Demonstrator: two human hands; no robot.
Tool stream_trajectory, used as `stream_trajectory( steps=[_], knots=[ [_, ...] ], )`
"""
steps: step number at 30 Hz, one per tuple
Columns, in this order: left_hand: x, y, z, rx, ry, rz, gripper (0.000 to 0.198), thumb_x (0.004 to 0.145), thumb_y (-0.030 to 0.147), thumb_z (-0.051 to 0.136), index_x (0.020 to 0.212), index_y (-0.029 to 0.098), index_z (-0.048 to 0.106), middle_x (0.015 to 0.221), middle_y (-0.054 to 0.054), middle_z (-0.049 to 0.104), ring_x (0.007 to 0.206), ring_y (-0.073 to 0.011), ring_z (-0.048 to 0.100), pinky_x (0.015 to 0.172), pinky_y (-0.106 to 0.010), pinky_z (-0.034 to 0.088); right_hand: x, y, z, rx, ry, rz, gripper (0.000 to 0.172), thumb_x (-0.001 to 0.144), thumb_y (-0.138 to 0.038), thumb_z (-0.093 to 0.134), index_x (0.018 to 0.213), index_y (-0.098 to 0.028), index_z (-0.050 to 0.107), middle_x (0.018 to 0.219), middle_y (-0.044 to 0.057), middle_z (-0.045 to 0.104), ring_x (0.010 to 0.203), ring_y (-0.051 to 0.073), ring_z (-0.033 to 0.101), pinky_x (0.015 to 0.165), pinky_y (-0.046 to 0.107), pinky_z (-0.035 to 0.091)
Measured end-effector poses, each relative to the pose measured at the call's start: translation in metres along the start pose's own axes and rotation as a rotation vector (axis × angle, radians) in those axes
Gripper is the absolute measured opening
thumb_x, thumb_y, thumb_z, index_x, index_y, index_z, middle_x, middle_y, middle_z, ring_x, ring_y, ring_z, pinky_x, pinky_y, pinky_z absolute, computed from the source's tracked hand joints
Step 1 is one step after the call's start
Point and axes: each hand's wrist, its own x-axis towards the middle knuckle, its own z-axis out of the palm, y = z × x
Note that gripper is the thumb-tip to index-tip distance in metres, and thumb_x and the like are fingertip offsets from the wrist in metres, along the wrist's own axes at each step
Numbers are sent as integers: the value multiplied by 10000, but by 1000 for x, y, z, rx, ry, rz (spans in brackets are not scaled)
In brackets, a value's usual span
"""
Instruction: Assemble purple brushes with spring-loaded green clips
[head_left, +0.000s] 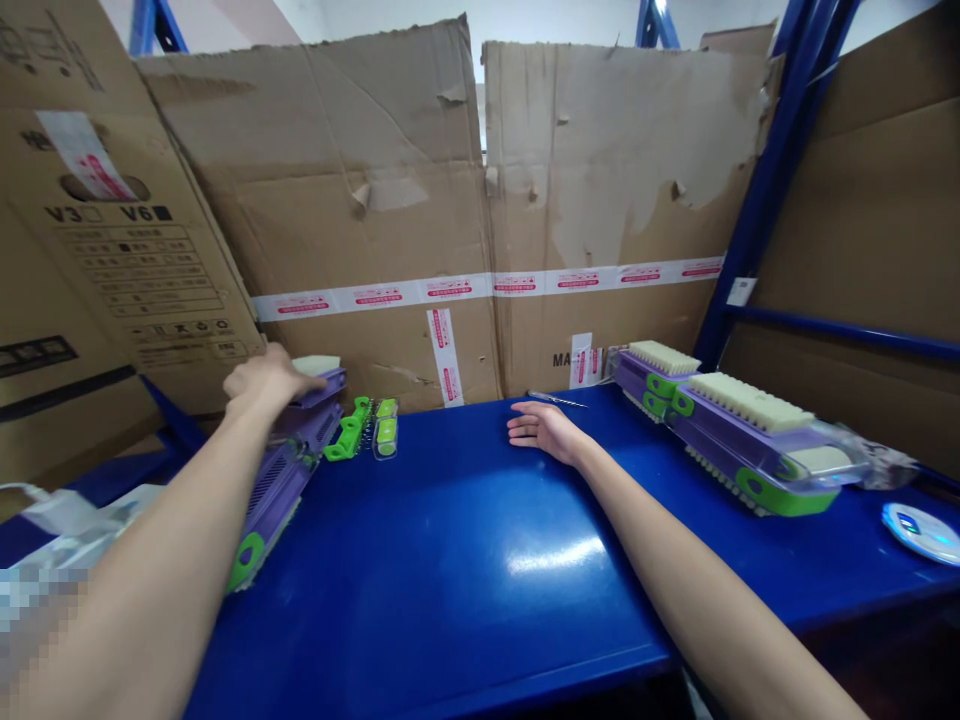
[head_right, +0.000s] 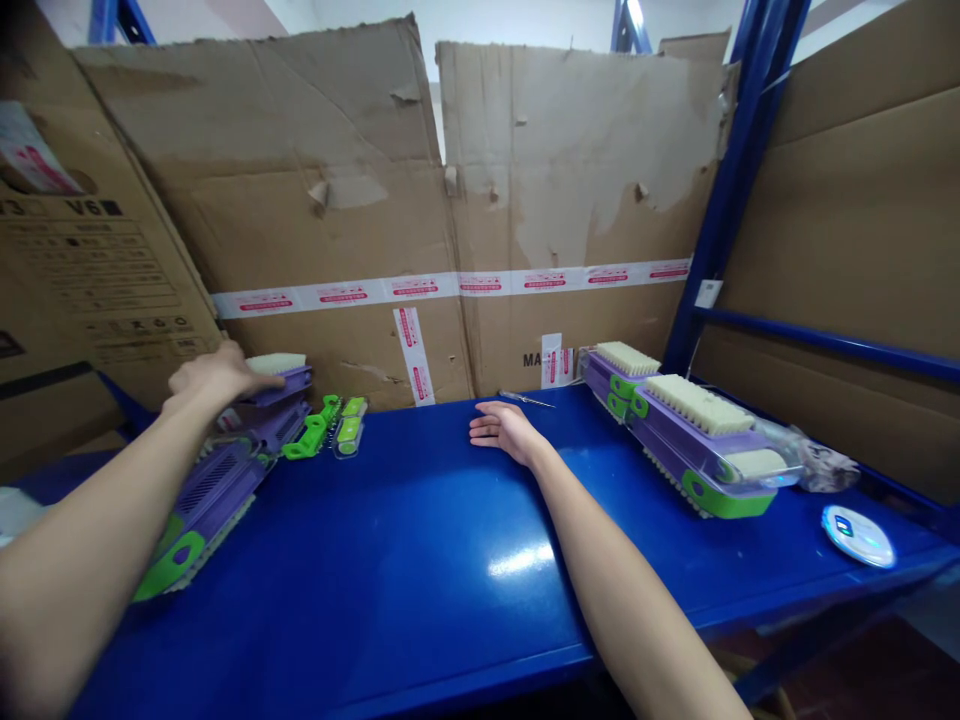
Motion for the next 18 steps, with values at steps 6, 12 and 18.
stream_trajectory(
  steps=[6,12,18],
  knots=[
    [-49,64,-20,-52,39,147,856,642,681,580,1253,120,371,1143,-232,610,1062,-390,586,824,-461,481,1,1,0,1,9,-7,182,817,-208,523,992,-166,553,734,71,674,658,179,663,718,366,543],
    [-101,128,18,-110,-31,343,763,685,580,569,1291,162,367,1095,-193,641,1007,-355,622,803,-425,479,-1,1,2,12,29,-27,181,824,-216,525,997,-169,554,731,68,672,647,176,659,705,367,544],
    [-131,154,73,-100,-135,432,724,735,555,541,1310,160,344,1105,-201,626,986,-340,630,777,-394,467,0,1,4,18,70,-52,177,826,-200,507,992,-171,560,737,62,670,626,165,648,677,352,543]
  ],
)
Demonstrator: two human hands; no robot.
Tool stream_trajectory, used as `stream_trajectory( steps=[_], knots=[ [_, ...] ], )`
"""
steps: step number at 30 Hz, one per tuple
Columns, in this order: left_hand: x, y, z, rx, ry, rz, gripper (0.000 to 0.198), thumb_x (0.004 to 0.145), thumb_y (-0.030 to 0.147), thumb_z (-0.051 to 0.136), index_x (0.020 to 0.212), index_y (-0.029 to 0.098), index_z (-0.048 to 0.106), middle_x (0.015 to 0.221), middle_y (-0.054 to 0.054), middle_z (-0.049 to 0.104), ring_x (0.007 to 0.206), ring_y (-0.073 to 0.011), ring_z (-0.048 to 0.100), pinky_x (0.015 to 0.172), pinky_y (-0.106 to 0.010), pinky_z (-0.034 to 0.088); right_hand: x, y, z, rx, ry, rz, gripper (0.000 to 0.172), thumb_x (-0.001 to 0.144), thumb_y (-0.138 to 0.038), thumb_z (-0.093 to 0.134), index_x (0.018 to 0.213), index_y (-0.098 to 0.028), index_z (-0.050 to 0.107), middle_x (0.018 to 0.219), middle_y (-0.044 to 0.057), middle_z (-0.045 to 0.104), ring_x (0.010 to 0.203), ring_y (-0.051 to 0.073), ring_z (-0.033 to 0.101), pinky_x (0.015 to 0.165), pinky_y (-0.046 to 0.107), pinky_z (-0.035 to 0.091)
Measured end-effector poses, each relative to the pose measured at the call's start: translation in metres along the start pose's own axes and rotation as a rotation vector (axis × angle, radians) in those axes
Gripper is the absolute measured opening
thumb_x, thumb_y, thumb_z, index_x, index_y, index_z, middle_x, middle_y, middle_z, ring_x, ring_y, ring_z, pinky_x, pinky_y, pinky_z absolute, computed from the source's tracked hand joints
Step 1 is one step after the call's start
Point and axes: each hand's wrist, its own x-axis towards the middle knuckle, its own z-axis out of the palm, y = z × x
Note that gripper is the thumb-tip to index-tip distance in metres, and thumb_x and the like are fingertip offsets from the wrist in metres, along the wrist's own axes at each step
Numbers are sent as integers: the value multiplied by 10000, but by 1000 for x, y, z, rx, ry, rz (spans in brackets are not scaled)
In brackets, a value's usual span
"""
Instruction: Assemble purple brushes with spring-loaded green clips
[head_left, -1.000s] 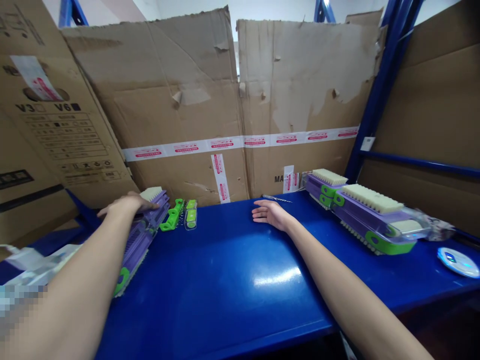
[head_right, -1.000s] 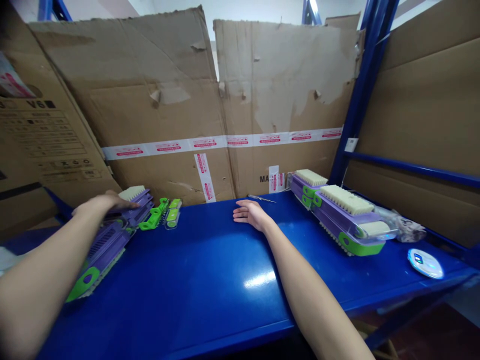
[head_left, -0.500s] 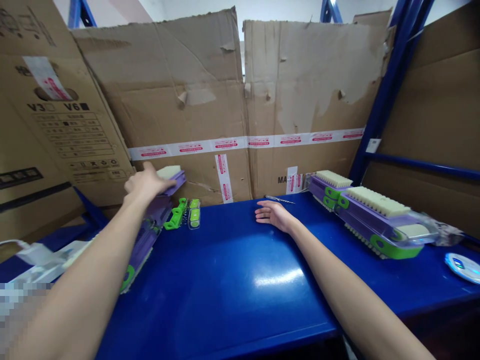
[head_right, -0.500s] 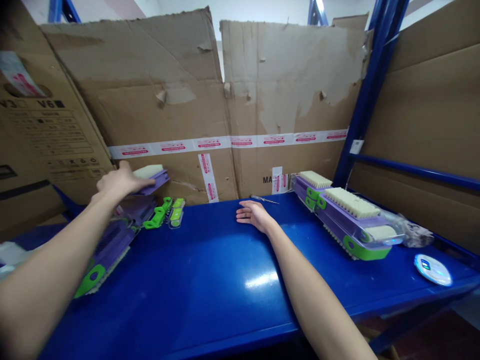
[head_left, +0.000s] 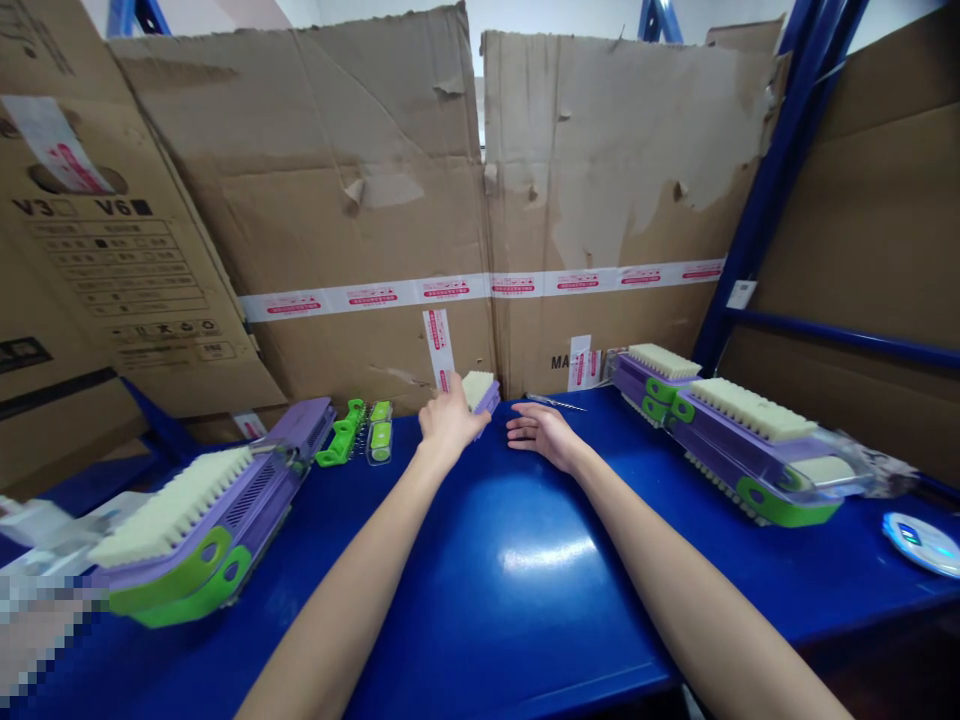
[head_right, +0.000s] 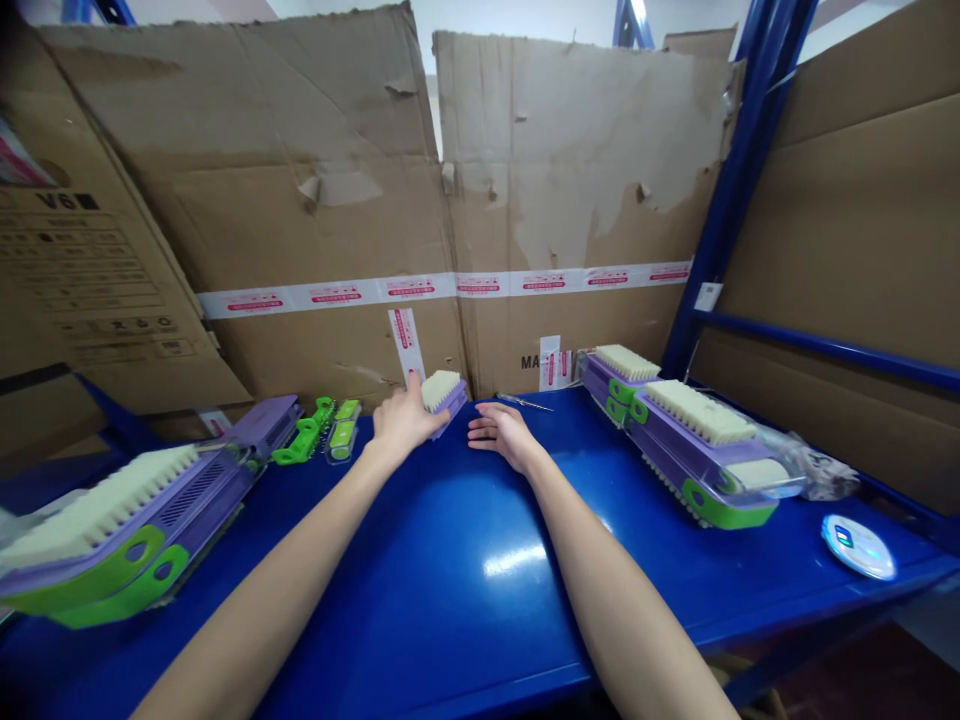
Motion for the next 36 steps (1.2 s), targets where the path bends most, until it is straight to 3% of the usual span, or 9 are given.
stream_trajectory(
  steps=[4,9,13,17,20,23,27,30,36],
  knots=[
    [-4,1,24,19,-8,15,741,764,555,517,1340,131,321,1083,-218,627,949,-325,642,753,-375,468,2,0,-1,0,18,-28,188,815,-182,510,997,-165,556,730,62,667,625,170,648,675,363,544],
    [1,-13,20,5,-50,35,667,837,646,314,1246,136,450,1052,-208,641,980,-334,625,779,-394,461,2,0,0,-31,20,-29,175,823,-193,514,989,-155,557,709,59,663,610,167,649,651,351,549],
    [14,-45,7,51,16,-109,631,869,588,279,1200,102,507,1178,-247,566,1132,-362,518,837,-429,439,2,0,0,-53,15,-26,174,824,-197,514,988,-153,557,704,59,663,603,164,648,641,347,552],
    [22,-87,2,157,23,-302,663,835,573,366,1230,57,495,1264,-285,489,1195,-408,439,863,-498,417,5,1,-2,-63,1,-26,177,811,-209,543,980,-160,559,709,58,664,598,161,645,647,353,556],
    [20,-112,2,204,-73,-384,706,797,596,418,1246,57,502,1294,-295,471,1216,-419,422,874,-521,404,6,1,-2,-67,-6,-27,181,807,-204,546,982,-159,558,718,59,664,598,161,645,651,357,558],
    [17,-125,3,221,-162,-374,680,785,632,395,1153,97,596,1260,-275,522,1190,-418,459,870,-522,399,6,1,-2,-79,-7,-23,182,812,-204,537,987,-157,560,727,63,666,599,162,647,647,357,559],
    [18,-131,5,230,-121,-364,488,849,435,337,1072,134,649,1220,-238,579,1163,-393,500,866,-538,396,7,1,-3,-87,-15,-23,183,809,-214,550,983,-157,562,728,65,669,600,160,647,649,355,562],
    [21,-135,4,239,-161,-365,382,757,264,449,1061,155,652,1177,-219,616,1116,-377,545,858,-539,405,8,2,-3,-93,-24,-26,186,803,-223,568,978,-159,564,731,65,669,602,159,649,650,354,563],
    [24,-148,-8,205,-279,-339,337,692,227,511,1001,198,645,1200,-187,609,1121,-372,546,883,-538,394,5,1,-2,-102,-26,-27,174,811,-208,545,976,-159,568,726,66,669,605,160,648,645,347,559]
  ],
)
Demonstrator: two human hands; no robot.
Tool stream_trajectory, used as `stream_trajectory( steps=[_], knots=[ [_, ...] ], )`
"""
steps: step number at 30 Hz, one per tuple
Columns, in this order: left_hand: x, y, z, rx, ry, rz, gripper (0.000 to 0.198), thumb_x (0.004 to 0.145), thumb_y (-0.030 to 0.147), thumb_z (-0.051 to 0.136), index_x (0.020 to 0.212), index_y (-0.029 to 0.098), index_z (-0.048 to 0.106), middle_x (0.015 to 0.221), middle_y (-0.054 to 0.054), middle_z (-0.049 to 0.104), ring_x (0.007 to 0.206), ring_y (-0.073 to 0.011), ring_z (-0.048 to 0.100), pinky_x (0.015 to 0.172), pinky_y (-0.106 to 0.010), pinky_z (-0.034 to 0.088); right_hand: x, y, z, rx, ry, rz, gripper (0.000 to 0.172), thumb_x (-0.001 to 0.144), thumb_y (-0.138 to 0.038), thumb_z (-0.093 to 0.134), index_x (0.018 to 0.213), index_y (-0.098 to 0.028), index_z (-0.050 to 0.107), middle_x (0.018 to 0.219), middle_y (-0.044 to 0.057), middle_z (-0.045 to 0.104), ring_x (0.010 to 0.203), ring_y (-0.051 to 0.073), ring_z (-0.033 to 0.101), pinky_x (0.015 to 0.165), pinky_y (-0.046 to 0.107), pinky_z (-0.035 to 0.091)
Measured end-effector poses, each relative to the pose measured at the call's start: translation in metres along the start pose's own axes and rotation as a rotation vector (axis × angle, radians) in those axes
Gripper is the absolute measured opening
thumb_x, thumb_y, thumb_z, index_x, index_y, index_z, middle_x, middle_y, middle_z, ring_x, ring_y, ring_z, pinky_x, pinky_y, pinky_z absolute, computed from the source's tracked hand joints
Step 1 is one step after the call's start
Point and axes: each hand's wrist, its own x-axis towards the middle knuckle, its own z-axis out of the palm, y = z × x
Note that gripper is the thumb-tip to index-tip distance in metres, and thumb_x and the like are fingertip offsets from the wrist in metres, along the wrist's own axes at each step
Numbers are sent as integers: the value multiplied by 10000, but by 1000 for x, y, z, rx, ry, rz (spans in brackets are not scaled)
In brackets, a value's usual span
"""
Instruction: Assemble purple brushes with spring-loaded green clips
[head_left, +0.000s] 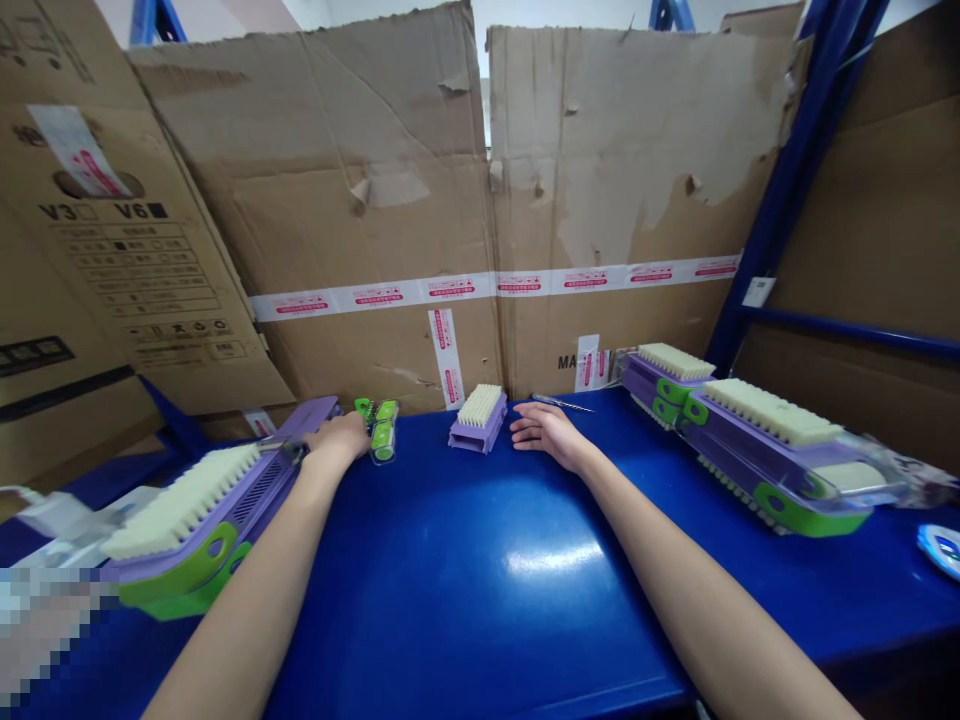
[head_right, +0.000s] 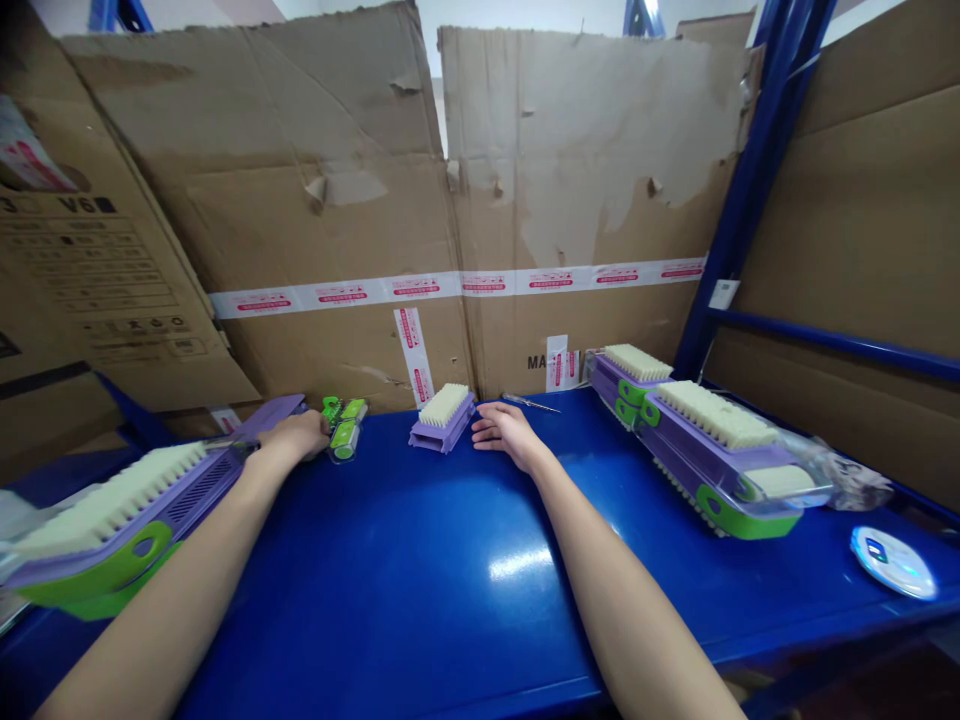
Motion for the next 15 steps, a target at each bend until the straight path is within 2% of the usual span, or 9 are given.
stream_trajectory(
  steps=[4,8,12,15],
  knots=[
    [-1,-3,0,-4,50,24,283,719,186,449,925,207,642,1156,-163,633,1097,-341,568,874,-519,400,-1,-1,0,-9,4,0,167,818,-200,521,973,-161,568,715,62,666,590,156,642,631,333,554],
    [-4,-1,-1,19,81,69,293,707,168,452,939,194,629,1139,-172,638,1076,-337,574,843,-485,420,0,1,-1,-11,-7,-5,174,813,-231,549,971,-163,571,717,62,663,596,157,643,630,329,554],
    [-9,-4,-15,21,125,67,276,733,175,437,938,209,619,1067,-154,659,1008,-324,611,777,-417,454,1,2,-2,-13,-9,-6,177,808,-224,549,973,-165,573,724,64,669,598,159,646,632,331,556],
    [-13,-10,-32,-7,232,94,270,756,199,423,955,215,606,999,-143,671,945,-319,633,725,-371,462,1,2,-1,-16,-6,-1,176,809,-210,541,975,-161,572,724,66,671,600,161,650,633,334,558]
  ],
)
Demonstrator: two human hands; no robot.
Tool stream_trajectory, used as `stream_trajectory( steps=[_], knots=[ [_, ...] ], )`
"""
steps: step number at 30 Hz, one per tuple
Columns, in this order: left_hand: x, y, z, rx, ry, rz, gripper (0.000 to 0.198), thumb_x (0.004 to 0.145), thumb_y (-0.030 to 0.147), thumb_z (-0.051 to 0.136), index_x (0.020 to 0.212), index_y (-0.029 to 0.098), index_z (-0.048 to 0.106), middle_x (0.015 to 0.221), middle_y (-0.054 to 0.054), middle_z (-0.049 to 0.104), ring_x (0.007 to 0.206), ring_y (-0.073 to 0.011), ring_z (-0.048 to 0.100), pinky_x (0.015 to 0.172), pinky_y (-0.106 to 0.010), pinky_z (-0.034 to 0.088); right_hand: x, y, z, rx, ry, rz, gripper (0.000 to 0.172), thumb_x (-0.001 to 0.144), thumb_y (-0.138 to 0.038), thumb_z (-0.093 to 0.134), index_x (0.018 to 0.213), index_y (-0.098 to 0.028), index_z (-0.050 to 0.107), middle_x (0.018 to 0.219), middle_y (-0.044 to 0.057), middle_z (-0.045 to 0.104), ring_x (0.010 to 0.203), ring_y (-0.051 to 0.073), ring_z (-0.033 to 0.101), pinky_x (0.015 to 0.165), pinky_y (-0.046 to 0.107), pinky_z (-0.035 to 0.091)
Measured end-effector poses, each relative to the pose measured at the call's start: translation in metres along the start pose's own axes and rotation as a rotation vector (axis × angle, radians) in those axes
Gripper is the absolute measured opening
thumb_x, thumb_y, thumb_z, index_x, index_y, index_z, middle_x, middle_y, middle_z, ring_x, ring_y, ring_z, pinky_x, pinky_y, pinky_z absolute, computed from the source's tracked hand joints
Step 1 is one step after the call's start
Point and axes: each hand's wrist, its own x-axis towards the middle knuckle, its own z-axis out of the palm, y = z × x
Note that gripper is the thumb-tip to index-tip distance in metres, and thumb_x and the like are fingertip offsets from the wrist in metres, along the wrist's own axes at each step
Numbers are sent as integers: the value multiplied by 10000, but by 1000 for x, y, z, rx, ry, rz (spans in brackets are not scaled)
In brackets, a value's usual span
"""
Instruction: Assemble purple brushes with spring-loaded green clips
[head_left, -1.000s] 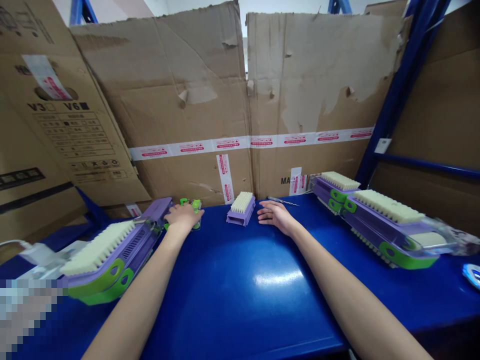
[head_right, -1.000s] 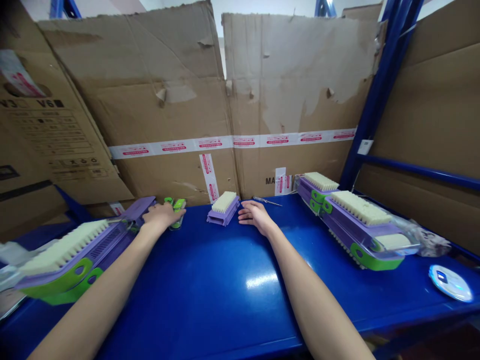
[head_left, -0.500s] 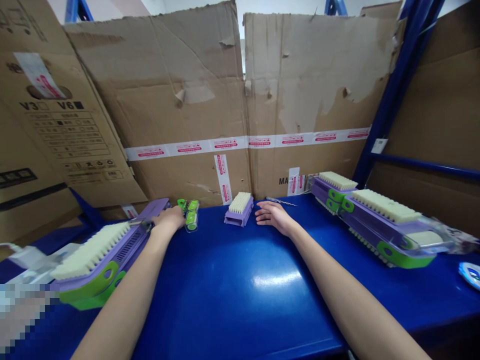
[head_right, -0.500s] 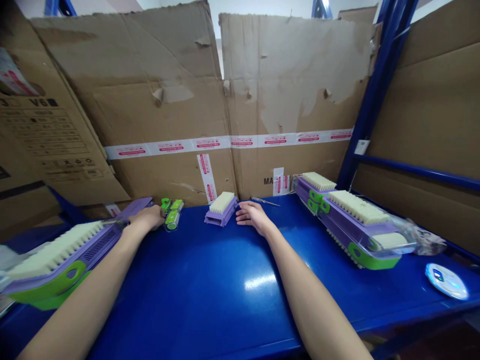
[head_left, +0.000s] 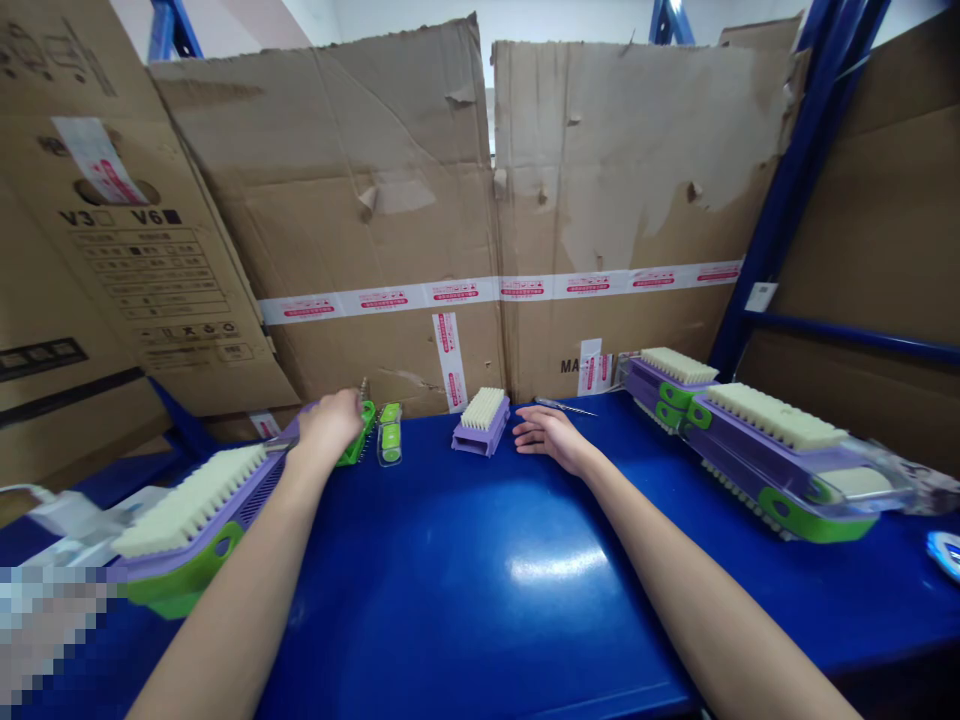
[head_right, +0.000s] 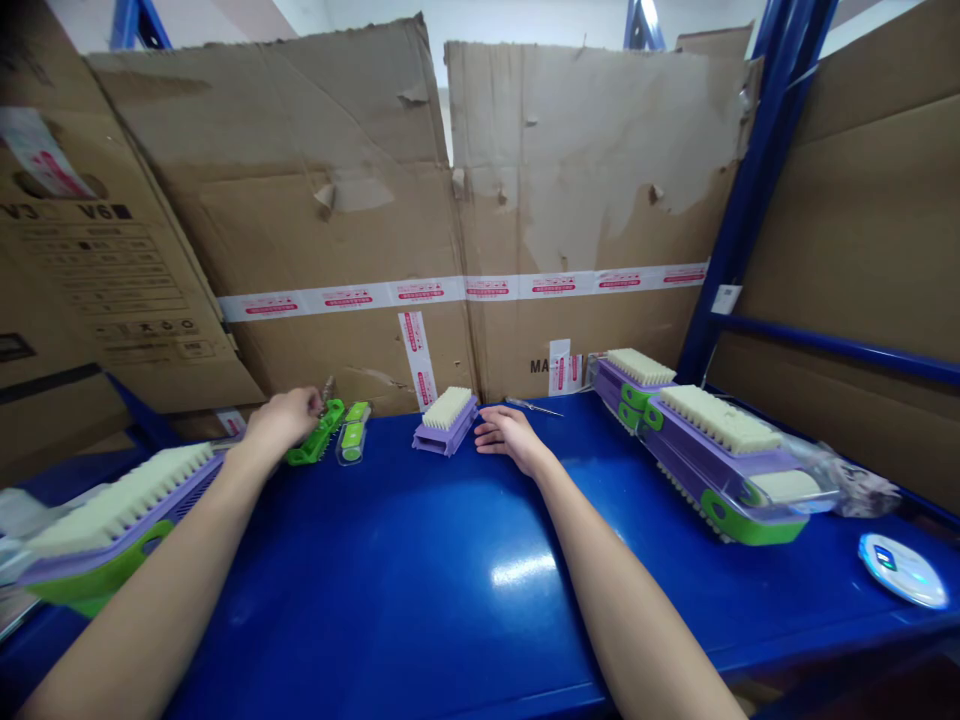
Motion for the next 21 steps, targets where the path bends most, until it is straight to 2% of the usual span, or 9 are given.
stream_trajectory(
  steps=[3,6,8,13,15,18,21],
  knots=[
    [-1,1,-13,-63,124,93,274,769,193,409,968,215,596,927,-121,684,915,-295,641,724,-332,459,0,-1,1,1,7,7,171,808,-214,552,968,-158,574,717,66,668,596,161,651,637,337,561],
    [-4,15,-14,-138,164,218,259,800,202,399,970,229,593,927,-84,691,930,-256,639,768,-301,452,0,-2,1,1,5,4,172,811,-207,542,972,-154,576,718,68,667,595,163,652,636,339,561],
    [-8,29,-8,-168,128,305,245,814,209,406,961,232,601,940,-71,693,935,-239,637,797,-295,446,-1,-1,1,-3,5,2,175,815,-199,528,977,-152,575,720,69,667,595,164,653,630,334,560],
    [-19,58,16,-166,-97,608,231,850,207,412,900,224,637,964,-55,691,948,-189,625,837,-265,429,-2,-2,1,-4,0,-1,172,820,-200,521,978,-153,571,716,64,664,592,158,650,620,321,557],
    [-23,60,22,-68,-65,552,274,880,224,369,960,196,630,1015,-96,678,996,-217,611,845,-305,437,-2,-2,1,-5,5,1,170,819,-201,523,976,-153,569,714,62,664,591,156,648,619,318,556],
    [-28,56,24,132,3,295,354,883,351,398,1084,127,583,1076,-190,641,1065,-328,574,816,-411,456,-2,-3,2,-11,12,3,171,818,-203,531,976,-151,567,716,62,666,589,152,646,626,321,556],
    [-32,51,23,200,-70,172,439,851,405,455,1169,111,529,1116,-210,621,1068,-352,575,823,-442,453,-3,-2,2,-15,10,5,170,821,-202,526,978,-151,566,717,60,666,590,152,647,627,322,557]
  ],
)
